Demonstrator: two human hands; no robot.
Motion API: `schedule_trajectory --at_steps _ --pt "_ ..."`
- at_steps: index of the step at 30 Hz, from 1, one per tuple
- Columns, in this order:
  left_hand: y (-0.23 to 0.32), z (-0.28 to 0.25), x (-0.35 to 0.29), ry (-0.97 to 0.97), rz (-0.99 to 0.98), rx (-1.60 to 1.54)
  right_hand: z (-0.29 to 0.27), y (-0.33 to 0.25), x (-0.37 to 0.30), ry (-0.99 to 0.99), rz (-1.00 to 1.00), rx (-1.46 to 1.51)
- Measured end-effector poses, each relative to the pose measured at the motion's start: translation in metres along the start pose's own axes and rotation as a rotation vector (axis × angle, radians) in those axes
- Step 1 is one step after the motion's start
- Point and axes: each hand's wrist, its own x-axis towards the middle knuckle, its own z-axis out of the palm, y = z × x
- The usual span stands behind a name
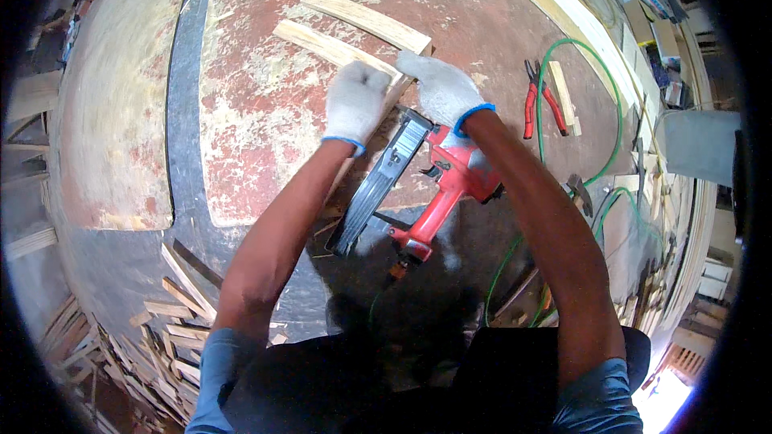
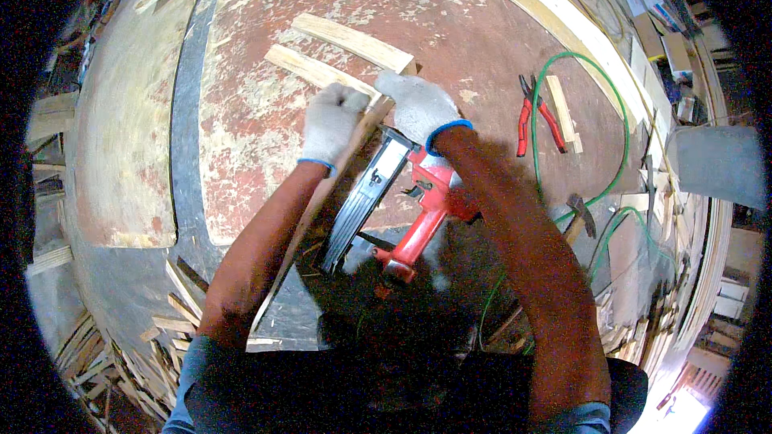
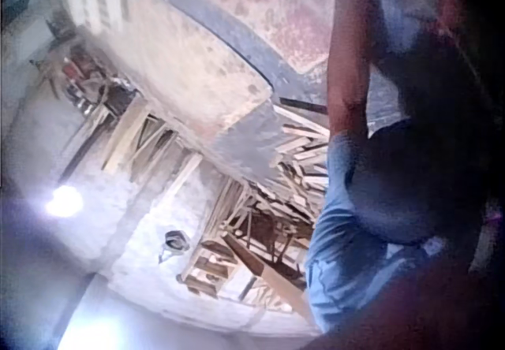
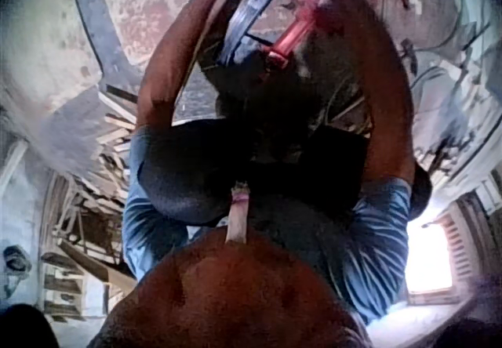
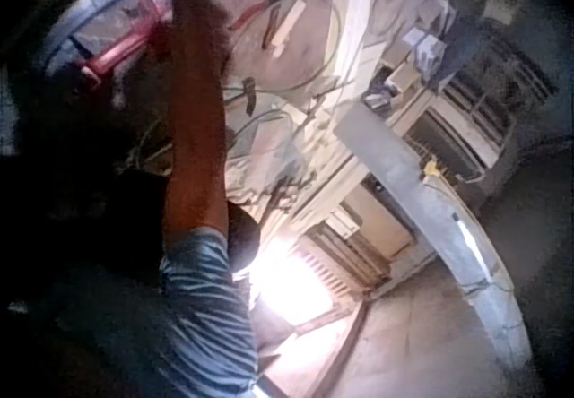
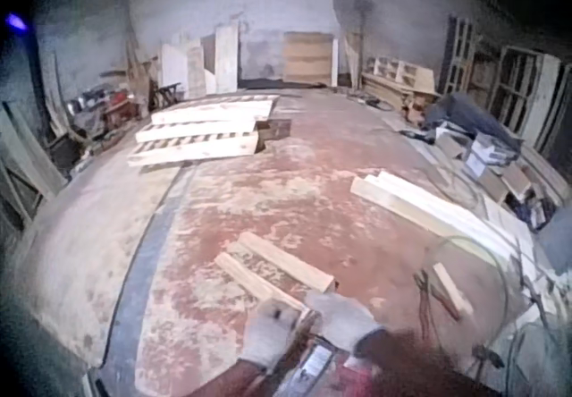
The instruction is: The person assembles a rectangular wooden frame by nailing thin wooden slats to a base structure using a pneumatic nail gun. They repeatedly pick up slats from a pile on the floor, position them, and secure them with nails.
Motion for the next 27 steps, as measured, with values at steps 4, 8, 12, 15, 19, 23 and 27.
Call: schedule_trajectory --at_steps 4,8,12,15,19,23,27 --pt "0.004 0.001 -0.003 -0.066 -0.139 -0.122 0.006 0.004 -0.005 0.07 0.022 0.034" --pt "0.019 -0.006 -0.032 -0.003 0.276 0.114 -0.002 -0.01 -0.006 0.0 0.096 0.094" --pt "0.019 -0.031 -0.064 -0.088 0.642 0.463 -0.016 -0.019 -0.006 -0.06 0.171 0.052" --pt "0.042 -0.039 -0.058 -0.08 0.586 0.692 -0.002 -0.008 -0.009 0.091 0.032 0.032" --pt "0.031 -0.03 -0.046 -0.187 0.634 0.878 0.001 -0.02 -0.006 0.101 0.051 0.005" --pt "0.027 -0.028 -0.051 -0.164 0.585 0.74 -0.013 -0.031 -0.007 0.02 0.124 -0.016" --pt "0.016 -0.04 -0.05 -0.098 0.349 0.455 -0.025 -0.009 -0.023 0.152 0.259 -0.011"
